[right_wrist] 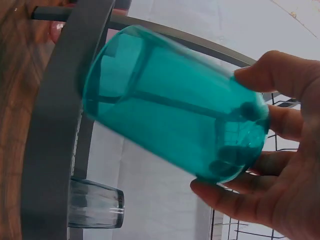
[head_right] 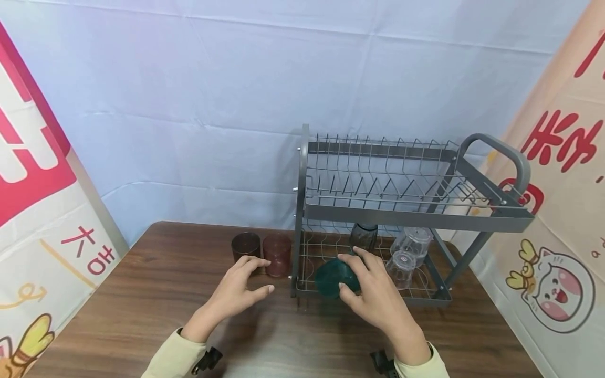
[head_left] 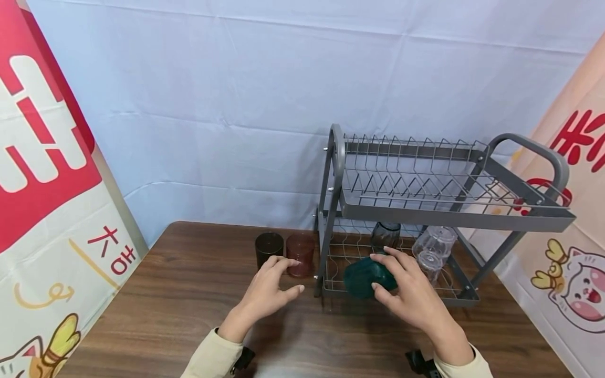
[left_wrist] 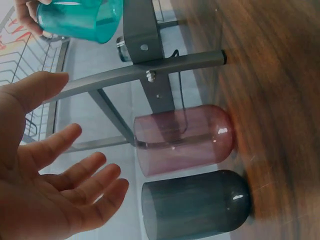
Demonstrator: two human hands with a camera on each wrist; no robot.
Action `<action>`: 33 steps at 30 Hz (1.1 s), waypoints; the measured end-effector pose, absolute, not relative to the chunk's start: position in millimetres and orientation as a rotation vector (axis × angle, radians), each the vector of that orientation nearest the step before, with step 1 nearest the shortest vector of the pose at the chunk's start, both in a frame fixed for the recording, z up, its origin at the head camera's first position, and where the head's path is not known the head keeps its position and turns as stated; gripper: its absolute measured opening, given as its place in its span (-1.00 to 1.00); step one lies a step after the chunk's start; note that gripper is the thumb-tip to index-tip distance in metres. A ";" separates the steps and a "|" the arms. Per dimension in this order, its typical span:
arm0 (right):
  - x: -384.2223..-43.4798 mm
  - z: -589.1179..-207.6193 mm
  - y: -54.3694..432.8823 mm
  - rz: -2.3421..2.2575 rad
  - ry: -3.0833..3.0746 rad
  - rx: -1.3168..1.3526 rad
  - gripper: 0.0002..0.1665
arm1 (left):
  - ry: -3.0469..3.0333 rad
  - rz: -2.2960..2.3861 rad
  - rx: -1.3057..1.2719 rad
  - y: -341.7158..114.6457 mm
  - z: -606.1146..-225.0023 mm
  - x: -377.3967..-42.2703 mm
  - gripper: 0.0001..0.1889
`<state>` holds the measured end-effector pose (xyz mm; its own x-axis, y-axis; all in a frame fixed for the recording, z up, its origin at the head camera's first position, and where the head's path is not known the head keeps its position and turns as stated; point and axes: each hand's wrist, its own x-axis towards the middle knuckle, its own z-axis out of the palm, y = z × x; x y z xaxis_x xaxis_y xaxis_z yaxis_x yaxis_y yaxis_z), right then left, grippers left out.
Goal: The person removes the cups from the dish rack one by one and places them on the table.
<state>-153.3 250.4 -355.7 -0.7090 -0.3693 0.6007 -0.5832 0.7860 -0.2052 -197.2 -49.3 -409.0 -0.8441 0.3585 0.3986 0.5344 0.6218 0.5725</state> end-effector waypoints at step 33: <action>-144.6 -382.2 223.6 1.188 -2.209 0.534 -0.33 | -2.175 -1.740 -0.974 -38.9 -424.5 -194.2 -0.35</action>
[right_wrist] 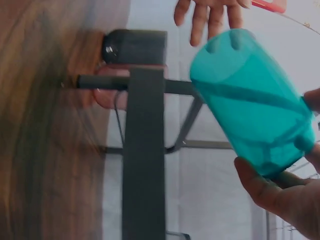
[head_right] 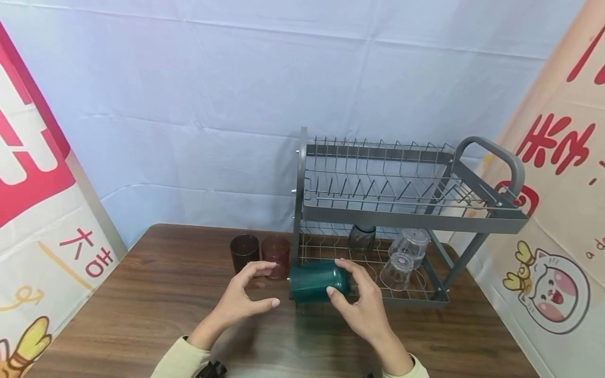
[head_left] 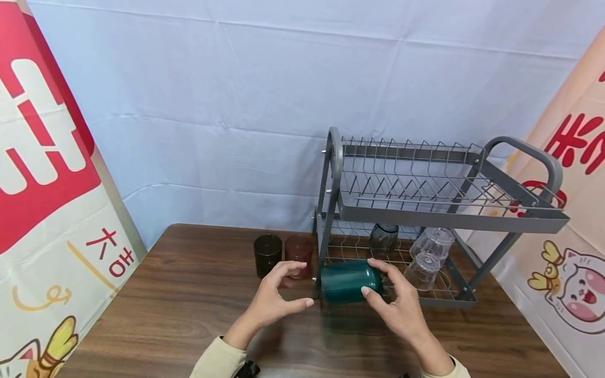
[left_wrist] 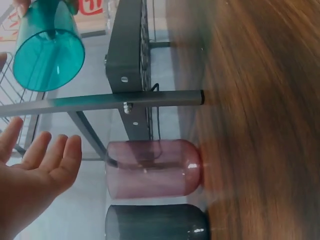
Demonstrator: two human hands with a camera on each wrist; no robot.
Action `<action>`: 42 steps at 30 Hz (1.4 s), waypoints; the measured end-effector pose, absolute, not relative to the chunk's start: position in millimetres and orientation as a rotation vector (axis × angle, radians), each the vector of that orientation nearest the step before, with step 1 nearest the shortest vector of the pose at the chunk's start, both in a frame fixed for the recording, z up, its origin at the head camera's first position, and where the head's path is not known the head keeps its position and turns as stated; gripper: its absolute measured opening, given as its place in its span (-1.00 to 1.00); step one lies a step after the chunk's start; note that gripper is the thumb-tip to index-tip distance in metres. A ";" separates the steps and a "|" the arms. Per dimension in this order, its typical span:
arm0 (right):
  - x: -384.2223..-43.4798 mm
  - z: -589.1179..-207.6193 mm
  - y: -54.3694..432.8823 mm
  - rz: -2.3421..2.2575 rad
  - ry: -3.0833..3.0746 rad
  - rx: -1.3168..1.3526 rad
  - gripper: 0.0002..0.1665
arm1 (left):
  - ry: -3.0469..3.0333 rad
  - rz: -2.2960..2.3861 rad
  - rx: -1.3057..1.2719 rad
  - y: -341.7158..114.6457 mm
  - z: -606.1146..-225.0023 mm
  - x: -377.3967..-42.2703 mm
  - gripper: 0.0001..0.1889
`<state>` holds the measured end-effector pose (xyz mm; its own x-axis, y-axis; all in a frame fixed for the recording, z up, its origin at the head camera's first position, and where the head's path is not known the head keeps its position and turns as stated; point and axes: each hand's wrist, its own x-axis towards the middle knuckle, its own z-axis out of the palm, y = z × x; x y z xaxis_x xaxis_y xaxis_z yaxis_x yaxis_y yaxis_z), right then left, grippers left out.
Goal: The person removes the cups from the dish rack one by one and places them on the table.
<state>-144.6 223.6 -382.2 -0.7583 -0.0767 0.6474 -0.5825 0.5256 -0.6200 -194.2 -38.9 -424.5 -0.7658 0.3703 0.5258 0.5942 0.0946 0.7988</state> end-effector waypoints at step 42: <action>-144.4 -396.0 206.0 1.715 -2.242 0.655 -0.40 | -1.991 -2.005 -1.186 -35.5 -397.6 -176.6 -0.41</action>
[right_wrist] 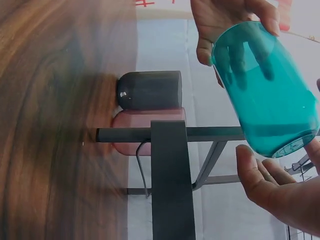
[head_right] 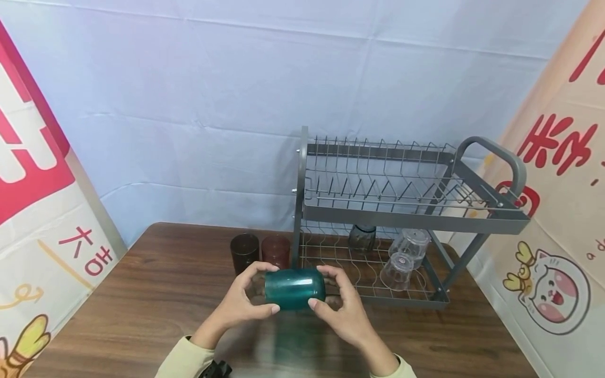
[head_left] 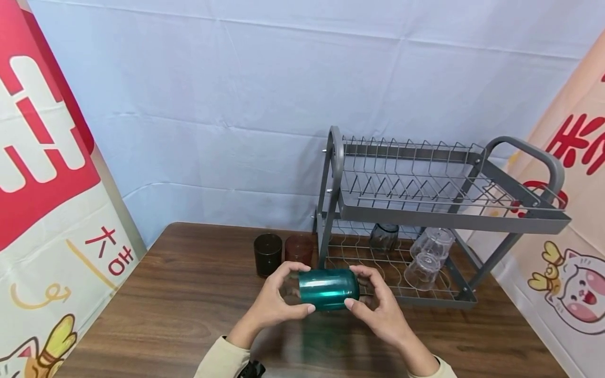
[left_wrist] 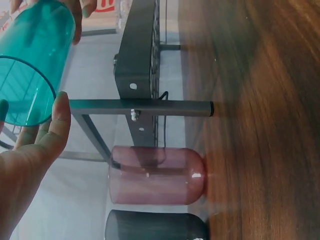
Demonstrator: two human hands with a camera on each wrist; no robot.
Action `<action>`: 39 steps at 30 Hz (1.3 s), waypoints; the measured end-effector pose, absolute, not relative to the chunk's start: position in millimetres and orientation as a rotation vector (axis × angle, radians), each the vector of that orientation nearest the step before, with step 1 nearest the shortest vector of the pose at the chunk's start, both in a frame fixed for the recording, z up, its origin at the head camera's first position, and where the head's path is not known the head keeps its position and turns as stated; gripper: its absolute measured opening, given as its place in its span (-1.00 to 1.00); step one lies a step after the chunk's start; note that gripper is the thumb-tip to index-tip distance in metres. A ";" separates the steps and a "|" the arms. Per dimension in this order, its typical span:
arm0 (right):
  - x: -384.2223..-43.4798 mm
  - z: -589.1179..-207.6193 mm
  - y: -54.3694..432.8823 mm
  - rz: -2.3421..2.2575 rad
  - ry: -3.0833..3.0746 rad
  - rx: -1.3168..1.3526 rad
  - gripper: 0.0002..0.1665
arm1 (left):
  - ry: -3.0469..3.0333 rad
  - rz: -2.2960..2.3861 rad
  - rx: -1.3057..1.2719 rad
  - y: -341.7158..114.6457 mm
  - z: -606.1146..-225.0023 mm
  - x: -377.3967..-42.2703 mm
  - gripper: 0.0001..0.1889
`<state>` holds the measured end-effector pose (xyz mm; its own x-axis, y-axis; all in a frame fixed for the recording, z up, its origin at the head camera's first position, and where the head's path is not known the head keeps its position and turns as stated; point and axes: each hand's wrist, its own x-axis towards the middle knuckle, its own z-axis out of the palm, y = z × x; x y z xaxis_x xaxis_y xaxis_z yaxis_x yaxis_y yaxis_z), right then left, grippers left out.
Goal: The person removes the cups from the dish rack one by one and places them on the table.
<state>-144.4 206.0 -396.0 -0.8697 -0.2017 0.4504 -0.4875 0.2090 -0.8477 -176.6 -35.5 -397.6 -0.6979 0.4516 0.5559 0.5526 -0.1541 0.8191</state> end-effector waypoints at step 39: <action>-161.6 -357.8 239.7 0.738 -3.113 1.032 -0.30 | -2.656 -1.054 -1.084 -93.7 -394.6 -195.8 -0.40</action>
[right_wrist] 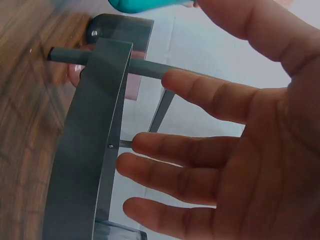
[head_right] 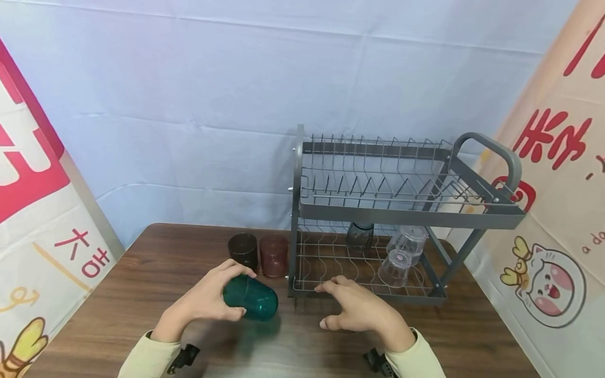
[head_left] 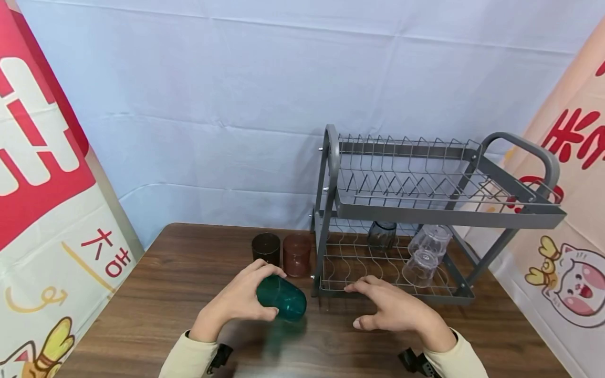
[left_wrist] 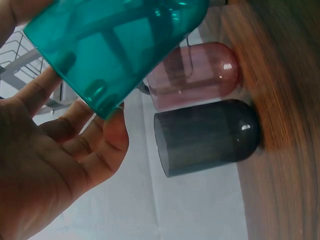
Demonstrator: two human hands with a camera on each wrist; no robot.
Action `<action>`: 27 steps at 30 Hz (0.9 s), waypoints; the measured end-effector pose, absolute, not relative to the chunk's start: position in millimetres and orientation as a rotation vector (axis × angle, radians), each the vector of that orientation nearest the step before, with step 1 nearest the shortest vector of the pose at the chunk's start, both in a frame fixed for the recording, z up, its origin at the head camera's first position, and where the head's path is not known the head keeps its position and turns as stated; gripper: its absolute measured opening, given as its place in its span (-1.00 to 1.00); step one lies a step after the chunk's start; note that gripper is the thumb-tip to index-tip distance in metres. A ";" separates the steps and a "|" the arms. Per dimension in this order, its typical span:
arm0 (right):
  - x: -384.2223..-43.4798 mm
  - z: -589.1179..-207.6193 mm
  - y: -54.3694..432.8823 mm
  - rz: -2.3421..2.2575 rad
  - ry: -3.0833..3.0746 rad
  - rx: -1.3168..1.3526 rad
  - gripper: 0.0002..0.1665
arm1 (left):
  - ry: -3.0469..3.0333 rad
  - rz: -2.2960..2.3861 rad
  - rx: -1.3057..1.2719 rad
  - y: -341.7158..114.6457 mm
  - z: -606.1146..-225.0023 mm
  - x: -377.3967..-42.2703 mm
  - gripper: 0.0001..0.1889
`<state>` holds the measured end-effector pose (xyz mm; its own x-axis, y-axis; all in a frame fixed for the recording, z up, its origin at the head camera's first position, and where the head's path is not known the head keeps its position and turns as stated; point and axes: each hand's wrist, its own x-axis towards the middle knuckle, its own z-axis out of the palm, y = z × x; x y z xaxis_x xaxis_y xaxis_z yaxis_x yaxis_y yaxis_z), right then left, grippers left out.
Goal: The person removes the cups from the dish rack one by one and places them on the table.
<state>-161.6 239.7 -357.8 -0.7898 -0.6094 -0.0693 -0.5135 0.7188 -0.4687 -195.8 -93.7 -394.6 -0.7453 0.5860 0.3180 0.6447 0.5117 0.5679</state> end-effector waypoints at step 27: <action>-197.3 -346.2 258.1 -0.478 2.839 -0.599 -0.31 | -2.841 -0.802 -0.836 -121.0 -385.9 -209.9 -0.40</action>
<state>-197.3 258.1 -346.2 -0.8976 -0.4219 -0.1275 -0.3569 0.8655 -0.3514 -209.9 -121.0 -385.9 -0.8491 0.4847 0.2098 0.5229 0.7152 0.4637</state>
